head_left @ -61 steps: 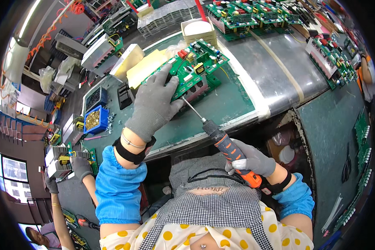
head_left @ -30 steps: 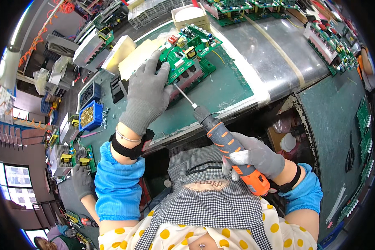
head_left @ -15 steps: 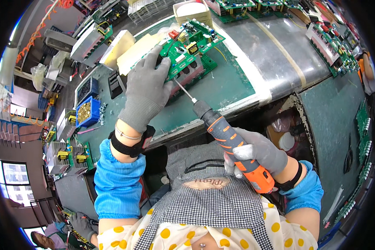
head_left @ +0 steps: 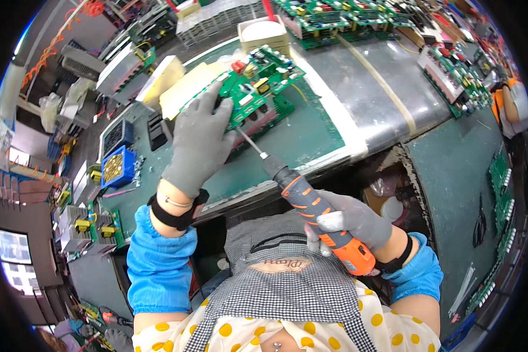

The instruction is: The recorder is assembling an electronic inverter component by attaching heat sinks and circuit boards using an electric screwdriver.

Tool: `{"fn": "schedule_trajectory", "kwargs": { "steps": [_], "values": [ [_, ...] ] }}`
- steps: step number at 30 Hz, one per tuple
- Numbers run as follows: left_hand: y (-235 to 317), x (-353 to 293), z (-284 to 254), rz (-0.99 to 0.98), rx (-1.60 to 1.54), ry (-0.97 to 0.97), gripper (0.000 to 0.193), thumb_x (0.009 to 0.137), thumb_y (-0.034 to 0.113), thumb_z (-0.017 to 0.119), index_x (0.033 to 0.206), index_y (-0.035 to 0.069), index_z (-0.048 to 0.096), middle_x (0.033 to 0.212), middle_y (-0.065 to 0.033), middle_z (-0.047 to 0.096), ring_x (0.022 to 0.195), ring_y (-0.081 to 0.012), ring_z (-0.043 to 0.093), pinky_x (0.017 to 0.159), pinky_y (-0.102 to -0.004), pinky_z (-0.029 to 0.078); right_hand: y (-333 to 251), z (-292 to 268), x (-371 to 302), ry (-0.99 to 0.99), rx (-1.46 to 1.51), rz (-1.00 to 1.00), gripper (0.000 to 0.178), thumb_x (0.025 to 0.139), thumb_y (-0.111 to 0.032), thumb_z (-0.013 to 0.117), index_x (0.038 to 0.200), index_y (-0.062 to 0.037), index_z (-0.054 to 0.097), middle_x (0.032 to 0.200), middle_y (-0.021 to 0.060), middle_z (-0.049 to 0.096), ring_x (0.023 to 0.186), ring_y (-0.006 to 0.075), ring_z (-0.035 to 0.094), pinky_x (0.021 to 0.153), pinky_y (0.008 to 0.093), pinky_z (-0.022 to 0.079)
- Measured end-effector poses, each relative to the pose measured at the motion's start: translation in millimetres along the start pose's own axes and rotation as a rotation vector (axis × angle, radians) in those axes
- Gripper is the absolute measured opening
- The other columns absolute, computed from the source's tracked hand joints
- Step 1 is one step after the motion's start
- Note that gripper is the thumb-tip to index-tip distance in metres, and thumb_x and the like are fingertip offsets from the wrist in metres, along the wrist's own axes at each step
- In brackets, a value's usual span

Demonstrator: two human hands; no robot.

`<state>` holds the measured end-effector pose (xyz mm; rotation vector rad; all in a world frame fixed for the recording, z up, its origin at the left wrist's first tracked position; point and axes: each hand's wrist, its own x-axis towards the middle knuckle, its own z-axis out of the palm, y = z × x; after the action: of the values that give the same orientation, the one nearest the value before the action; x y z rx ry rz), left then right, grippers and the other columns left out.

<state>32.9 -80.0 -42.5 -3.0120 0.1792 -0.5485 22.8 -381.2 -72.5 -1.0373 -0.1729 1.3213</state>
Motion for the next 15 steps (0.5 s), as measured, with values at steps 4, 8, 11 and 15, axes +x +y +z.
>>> {"fn": "schedule_trajectory", "kwargs": {
  "steps": [4,8,11,15],
  "values": [
    [1,0,1,-0.020,-0.017,-0.020,0.051,0.075,0.018,0.070,0.124,0.004,0.062,0.143,-0.0201,0.048,0.122,-0.0396,0.054,0.101,-0.0444,0.045,1,-3,1,-0.036,0.042,-0.043,0.058,0.085,-0.034,0.067,0.131,-0.0039,0.049,0.089,0.0076,0.062,0.071,0.0142,0.063,0.062,0.0291,0.055],
    [3,1,2,0.028,-0.007,0.032,0.049,0.076,0.016,0.071,0.122,0.002,0.062,0.140,-0.0201,0.051,0.118,-0.0393,0.055,0.099,-0.0450,0.046,9,-12,6,-0.076,-0.026,-0.113,0.041,0.085,-0.037,0.067,0.108,-0.0065,0.053,0.079,0.0051,0.061,0.063,0.0126,0.062,0.055,0.0282,0.054],
    [5,2,1,0.029,-0.025,0.028,0.051,0.075,0.014,0.071,0.123,0.001,0.062,0.144,-0.0184,0.048,0.119,-0.0377,0.056,0.098,-0.0438,0.047,9,-17,2,-0.054,-0.076,-0.097,0.037,0.086,-0.034,0.066,0.107,-0.0062,0.052,0.080,0.0060,0.061,0.060,0.0131,0.061,0.052,0.0285,0.054],
    [3,3,1,-0.050,-0.068,-0.053,0.053,0.074,0.015,0.071,0.124,0.002,0.061,0.147,-0.0176,0.044,0.121,-0.0376,0.054,0.100,-0.0438,0.045,-4,-15,-17,-0.076,-0.247,-0.061,0.051,0.084,-0.032,0.068,0.123,-0.0030,0.050,0.087,0.0068,0.062,0.072,0.0128,0.063,0.061,0.0279,0.053]
  ]
}}
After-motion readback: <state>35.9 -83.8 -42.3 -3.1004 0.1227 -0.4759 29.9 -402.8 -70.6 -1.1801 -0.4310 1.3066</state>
